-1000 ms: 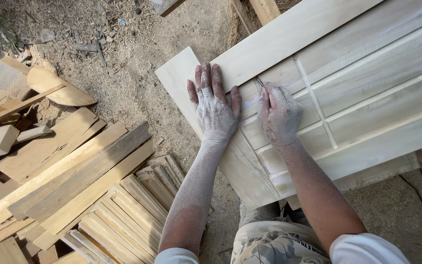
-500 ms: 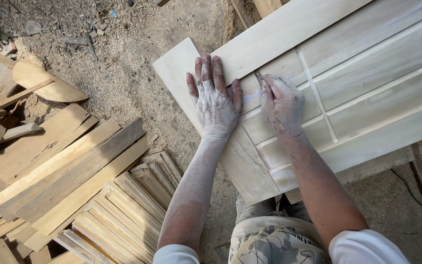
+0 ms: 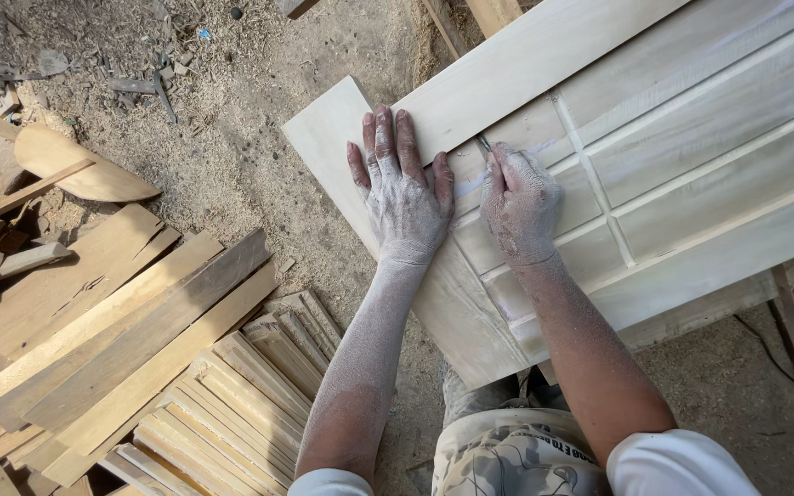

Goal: The person sands and scrapes a wooden door panel using a small scraper and a handheld orbital sander to smooth the surface and clean out the recessed grid patterns.

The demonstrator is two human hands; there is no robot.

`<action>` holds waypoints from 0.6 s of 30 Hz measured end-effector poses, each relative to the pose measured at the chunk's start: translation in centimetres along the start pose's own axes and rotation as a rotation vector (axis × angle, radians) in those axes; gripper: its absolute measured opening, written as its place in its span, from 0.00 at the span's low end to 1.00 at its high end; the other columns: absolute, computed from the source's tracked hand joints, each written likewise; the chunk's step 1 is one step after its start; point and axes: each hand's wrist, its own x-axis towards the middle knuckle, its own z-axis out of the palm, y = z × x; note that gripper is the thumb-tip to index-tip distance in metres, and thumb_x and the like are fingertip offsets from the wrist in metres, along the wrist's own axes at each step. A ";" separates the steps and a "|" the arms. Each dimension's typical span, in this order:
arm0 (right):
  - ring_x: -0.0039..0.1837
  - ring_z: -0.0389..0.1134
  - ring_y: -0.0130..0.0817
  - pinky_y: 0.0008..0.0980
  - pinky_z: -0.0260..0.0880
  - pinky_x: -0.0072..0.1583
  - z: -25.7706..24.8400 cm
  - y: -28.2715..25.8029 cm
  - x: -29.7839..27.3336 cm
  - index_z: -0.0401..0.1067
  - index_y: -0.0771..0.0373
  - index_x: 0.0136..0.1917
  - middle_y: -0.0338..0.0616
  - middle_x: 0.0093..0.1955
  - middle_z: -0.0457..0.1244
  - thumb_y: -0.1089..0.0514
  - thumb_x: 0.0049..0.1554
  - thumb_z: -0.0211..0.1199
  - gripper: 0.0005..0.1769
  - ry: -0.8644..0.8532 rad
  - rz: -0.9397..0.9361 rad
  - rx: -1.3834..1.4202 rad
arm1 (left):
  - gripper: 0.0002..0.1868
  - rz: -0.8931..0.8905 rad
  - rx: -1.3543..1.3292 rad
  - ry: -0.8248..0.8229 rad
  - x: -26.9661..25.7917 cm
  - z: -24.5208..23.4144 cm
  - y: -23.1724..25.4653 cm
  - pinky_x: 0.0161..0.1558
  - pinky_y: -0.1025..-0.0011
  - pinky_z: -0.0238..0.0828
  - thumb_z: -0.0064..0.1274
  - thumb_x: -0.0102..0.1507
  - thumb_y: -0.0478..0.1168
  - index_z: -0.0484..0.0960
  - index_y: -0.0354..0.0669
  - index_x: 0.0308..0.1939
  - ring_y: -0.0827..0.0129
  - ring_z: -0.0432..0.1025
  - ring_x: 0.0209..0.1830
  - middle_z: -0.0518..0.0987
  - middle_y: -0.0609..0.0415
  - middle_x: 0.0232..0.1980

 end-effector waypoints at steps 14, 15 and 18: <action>0.47 0.73 0.46 0.39 0.74 0.50 -2.8 1.8 2.9 0.77 0.70 0.54 0.54 0.46 0.69 0.65 0.65 0.63 0.06 -0.202 -0.137 0.030 | 0.36 0.013 -0.036 0.022 -0.1 0.1 -0.1 0.82 0.47 0.25 0.44 0.72 0.52 0.56 0.36 0.79 0.52 0.41 0.86 0.53 0.41 0.83; 0.47 0.73 0.47 0.39 0.74 0.50 -2.7 1.6 2.8 0.77 0.70 0.53 0.54 0.46 0.69 0.66 0.64 0.64 0.06 -0.168 -0.160 0.001 | 0.36 0.009 -0.034 0.026 -0.1 -0.1 0.0 0.82 0.47 0.24 0.44 0.72 0.52 0.56 0.36 0.79 0.51 0.41 0.86 0.53 0.40 0.83; 0.45 0.72 0.48 0.39 0.72 0.47 -1.8 0.9 2.0 0.76 0.72 0.54 0.56 0.44 0.68 0.66 0.65 0.64 0.06 -0.125 -0.128 -0.015 | 0.36 -0.003 -0.038 0.003 0.0 0.0 0.0 0.83 0.47 0.25 0.44 0.73 0.52 0.56 0.36 0.79 0.52 0.42 0.86 0.53 0.41 0.82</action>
